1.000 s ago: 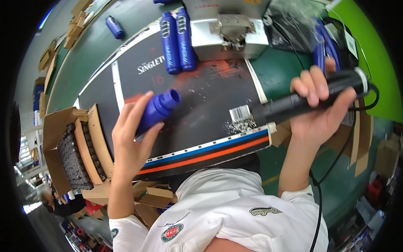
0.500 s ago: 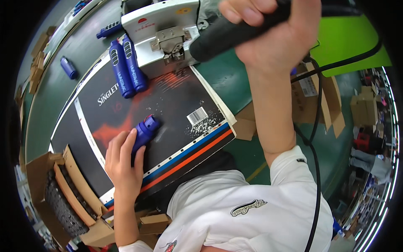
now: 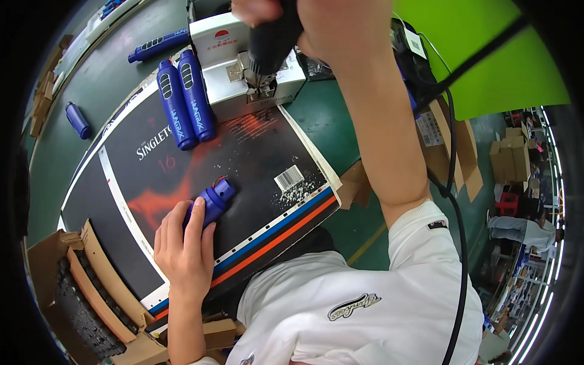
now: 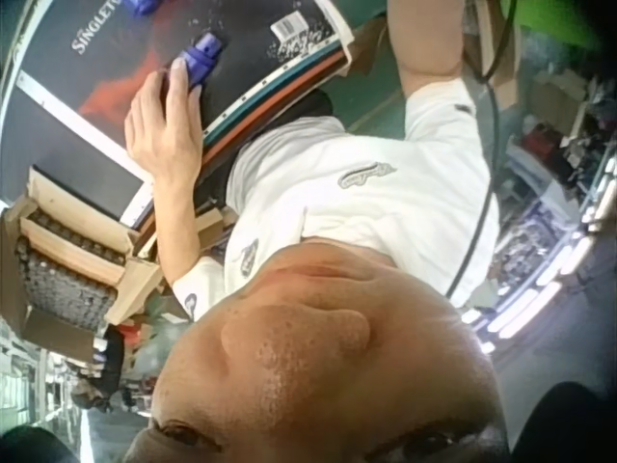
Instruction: The person uses a rotary tool to drill holes into the bottom of blue cylindrical devices. They then insert small black components into the drilled holes and place the finished devices on the table. The person repeats this process for multiple units.
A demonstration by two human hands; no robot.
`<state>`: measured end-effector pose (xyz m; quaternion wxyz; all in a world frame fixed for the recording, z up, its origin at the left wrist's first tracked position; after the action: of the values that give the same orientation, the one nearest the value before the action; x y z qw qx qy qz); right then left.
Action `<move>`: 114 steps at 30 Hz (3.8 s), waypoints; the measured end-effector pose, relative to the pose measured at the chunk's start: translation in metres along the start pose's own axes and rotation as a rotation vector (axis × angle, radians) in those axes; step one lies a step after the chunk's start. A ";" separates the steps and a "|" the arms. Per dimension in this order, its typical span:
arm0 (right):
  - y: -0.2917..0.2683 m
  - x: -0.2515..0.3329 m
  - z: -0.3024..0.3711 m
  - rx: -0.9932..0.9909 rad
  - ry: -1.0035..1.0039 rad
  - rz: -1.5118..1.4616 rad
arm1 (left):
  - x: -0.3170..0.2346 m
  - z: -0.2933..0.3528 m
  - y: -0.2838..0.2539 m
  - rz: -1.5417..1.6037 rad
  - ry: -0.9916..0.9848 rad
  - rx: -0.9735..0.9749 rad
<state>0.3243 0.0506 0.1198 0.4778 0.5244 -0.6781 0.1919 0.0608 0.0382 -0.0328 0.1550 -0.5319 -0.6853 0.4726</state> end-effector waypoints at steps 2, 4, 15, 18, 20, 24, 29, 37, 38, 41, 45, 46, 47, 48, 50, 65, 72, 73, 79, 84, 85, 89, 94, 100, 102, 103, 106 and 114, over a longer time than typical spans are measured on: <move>0.002 -0.004 -0.011 0.042 0.038 -0.009 | 0.000 0.001 -0.001 -0.009 0.000 -0.007; -0.005 -0.002 -0.021 0.071 0.079 -0.009 | -0.002 -0.001 0.000 0.020 0.021 -0.014; -0.032 -0.004 0.001 0.065 -0.089 -0.168 | 0.000 0.001 0.001 -0.008 0.020 -0.023; -0.031 0.002 0.003 0.047 -0.199 -0.196 | 0.001 0.002 0.002 -0.026 0.017 -0.024; -0.029 0.003 0.001 0.043 -0.200 -0.143 | 0.001 0.001 0.002 -0.042 0.020 -0.033; -0.038 0.000 -0.008 0.113 -0.214 -0.057 | 0.001 0.002 0.001 -0.062 0.021 -0.052; -0.034 -0.005 -0.009 0.106 -0.170 -0.045 | 0.001 0.002 0.000 -0.023 0.011 -0.025; -0.024 -0.015 -0.041 0.222 -0.005 0.041 | -0.001 -0.001 0.001 -0.039 0.036 -0.057; -0.021 -0.018 -0.041 0.233 0.026 -0.003 | -0.001 -0.001 0.001 -0.036 0.029 -0.046; -0.010 -0.042 -0.019 0.233 0.267 -0.017 | 0.002 0.003 0.000 -0.044 -0.009 -0.028; -0.035 -0.027 0.008 0.232 0.184 -0.136 | 0.000 -0.001 -0.001 0.001 0.049 -0.051; -0.039 -0.021 0.014 0.207 0.147 -0.187 | -0.001 0.001 0.001 0.004 0.044 -0.039; -0.038 -0.014 0.018 0.197 0.102 -0.242 | 0.001 0.003 0.000 -0.010 0.043 -0.047; -0.035 -0.012 0.025 0.238 0.155 -0.325 | 0.003 0.005 -0.001 -0.024 0.042 -0.055; -0.031 -0.006 0.035 0.300 0.268 -0.472 | 0.005 0.005 -0.001 -0.003 0.032 -0.060; 0.011 -0.015 0.078 0.108 0.194 -0.617 | 0.007 -0.004 -0.024 0.259 -0.102 -0.139; 0.006 -0.035 0.087 -0.026 0.253 -0.754 | 0.009 -0.002 -0.025 0.537 -0.218 -0.178; 0.004 -0.035 0.087 -0.030 0.249 -0.761 | 0.010 -0.001 -0.025 0.547 -0.213 -0.198; 0.001 -0.035 0.086 -0.051 0.256 -0.801 | 0.012 -0.001 -0.024 0.541 -0.154 -0.241; 0.000 -0.039 0.088 -0.060 0.265 -0.818 | 0.009 -0.002 -0.022 0.492 -0.100 -0.259; -0.001 -0.040 0.088 -0.055 0.268 -0.817 | 0.009 -0.002 -0.021 0.495 -0.096 -0.257; 0.001 -0.043 0.087 -0.042 0.282 -0.833 | 0.010 -0.001 -0.020 0.502 -0.086 -0.251; 0.002 -0.045 0.087 -0.017 0.299 -0.821 | 0.011 -0.001 -0.020 0.515 -0.084 -0.255; 0.003 -0.046 0.088 -0.020 0.278 -0.813 | 0.012 -0.001 -0.020 0.527 -0.087 -0.270; 0.003 -0.047 0.089 -0.021 0.276 -0.814 | 0.012 0.000 -0.019 0.528 -0.091 -0.261; 0.003 -0.048 0.088 -0.022 0.277 -0.814 | 0.012 0.000 -0.019 0.525 -0.090 -0.263; 0.004 -0.049 0.089 -0.033 0.284 -0.821 | 0.012 0.000 -0.019 0.512 -0.085 -0.268; 0.009 -0.052 0.090 -0.014 0.313 -0.809 | 0.012 0.000 -0.020 0.488 -0.096 -0.257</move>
<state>0.2755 0.0136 0.0354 0.6152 0.7092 -0.3389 0.0618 0.0443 0.0488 -0.0203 -0.0648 -0.6737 -0.5977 0.4298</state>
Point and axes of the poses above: each hand's wrist, its own z-axis away from the middle knuckle, its own y-axis out of the palm, x = y × z, the point moved 4 cm from there along -z, towards the middle knuckle, and after that the axes turned 4 degrees about -x, right-handed, at the moved point
